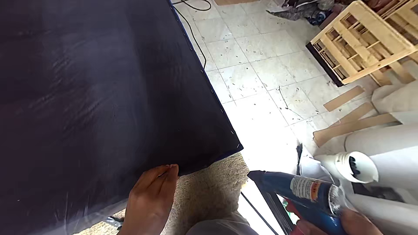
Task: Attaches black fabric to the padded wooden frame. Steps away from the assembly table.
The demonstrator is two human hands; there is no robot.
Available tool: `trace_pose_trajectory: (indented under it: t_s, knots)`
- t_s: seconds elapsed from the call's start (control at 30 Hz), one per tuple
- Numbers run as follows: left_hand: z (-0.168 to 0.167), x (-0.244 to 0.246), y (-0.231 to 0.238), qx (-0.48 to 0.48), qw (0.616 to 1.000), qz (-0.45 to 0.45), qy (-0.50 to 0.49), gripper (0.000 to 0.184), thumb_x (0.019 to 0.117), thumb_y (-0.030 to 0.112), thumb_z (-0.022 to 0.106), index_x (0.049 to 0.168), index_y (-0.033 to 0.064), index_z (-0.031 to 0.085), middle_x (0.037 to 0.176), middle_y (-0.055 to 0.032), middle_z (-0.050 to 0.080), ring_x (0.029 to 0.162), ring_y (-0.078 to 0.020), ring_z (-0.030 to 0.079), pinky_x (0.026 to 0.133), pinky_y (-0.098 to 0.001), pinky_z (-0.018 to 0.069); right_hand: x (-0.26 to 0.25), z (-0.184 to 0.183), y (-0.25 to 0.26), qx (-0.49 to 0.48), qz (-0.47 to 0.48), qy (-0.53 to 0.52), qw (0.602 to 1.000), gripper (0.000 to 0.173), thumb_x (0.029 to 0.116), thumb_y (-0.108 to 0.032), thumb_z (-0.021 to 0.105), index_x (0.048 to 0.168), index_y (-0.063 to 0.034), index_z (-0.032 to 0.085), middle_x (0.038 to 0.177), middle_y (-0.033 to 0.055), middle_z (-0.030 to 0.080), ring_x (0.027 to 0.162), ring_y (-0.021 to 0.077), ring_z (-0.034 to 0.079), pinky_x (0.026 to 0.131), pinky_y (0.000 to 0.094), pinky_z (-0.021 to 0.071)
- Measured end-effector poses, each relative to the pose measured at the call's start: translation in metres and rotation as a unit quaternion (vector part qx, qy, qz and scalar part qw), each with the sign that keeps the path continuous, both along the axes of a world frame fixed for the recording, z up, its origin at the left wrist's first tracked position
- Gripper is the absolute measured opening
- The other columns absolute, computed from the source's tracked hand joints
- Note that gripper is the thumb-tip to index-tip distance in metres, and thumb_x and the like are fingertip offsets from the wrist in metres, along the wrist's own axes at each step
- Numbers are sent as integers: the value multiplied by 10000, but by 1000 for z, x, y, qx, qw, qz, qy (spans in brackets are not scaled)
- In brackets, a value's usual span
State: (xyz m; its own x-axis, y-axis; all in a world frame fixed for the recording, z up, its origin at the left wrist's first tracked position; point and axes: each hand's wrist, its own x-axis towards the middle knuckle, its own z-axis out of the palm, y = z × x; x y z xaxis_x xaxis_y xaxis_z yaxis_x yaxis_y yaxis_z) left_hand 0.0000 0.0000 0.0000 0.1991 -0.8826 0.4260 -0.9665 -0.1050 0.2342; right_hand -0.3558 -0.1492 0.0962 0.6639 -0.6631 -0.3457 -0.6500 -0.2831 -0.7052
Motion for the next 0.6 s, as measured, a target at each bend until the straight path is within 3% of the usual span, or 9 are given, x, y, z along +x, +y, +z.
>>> trace_pose_trajectory:
  t_s: [0.1, 0.17, 0.23, 0.33, 0.43, 0.6]
  knots:
    - [17, 8, -8, -4, 1000, 1, 16, 221, 976, 179, 595, 953, 79, 791, 818, -26, 756, 821, -183, 736, 691, -306, 595, 6, -2, 16, -6, -14, -19, 1000, 390, 984, -261, 685, 1240, 17, 589, 1033, 157, 731, 855, 222, 737, 777, 465, 620]
    - [31, 17, -15, -46, 999, -17, -7, 190, 958, 107, 583, 961, 62, 767, 783, -67, 705, 732, -222, 675, 606, -337, 530, 14, 0, 27, -13, -36, -26, 999, 379, 976, -252, 690, 1233, 9, 592, 1037, 138, 734, 842, 200, 736, 767, 439, 627]
    - [38, 23, -20, -72, 994, -67, -54, 185, 965, 43, 583, 1021, 27, 759, 800, -106, 693, 720, -252, 642, 604, -342, 495, 20, 0, 36, -31, -61, -33, 997, 374, 966, -248, 688, 1235, -8, 589, 1025, 108, 735, 814, 162, 731, 736, 401, 632]
    - [28, 32, -12, 0, 988, -133, -81, 289, 993, 7, 520, 1198, 29, 722, 1005, -138, 691, 803, -279, 628, 658, -365, 516, 25, -5, 43, -60, -94, -40, 993, 363, 970, -294, 668, 1245, -73, 584, 993, 40, 743, 725, 125, 723, 634, 358, 639]
    - [3, 44, -3, -2, 974, -202, -98, 315, 1003, -1, 478, 1204, 17, 721, 811, -110, 648, 670, -261, 541, 588, -373, 429, 35, -8, 46, -92, -139, -35, 985, 361, 945, -352, 677, 1231, -153, 583, 922, -45, 736, 658, 85, 704, 564, 311, 627]
    - [-19, 56, -4, -63, 961, -265, -44, 253, 1030, 22, 489, 1187, 2, 687, 786, -105, 603, 710, -267, 536, 676, -388, 460, 63, -6, 34, -110, -168, -42, 979, 314, 924, -376, 660, 1200, -246, 587, 850, -88, 713, 579, 81, 670, 479, 282, 596]
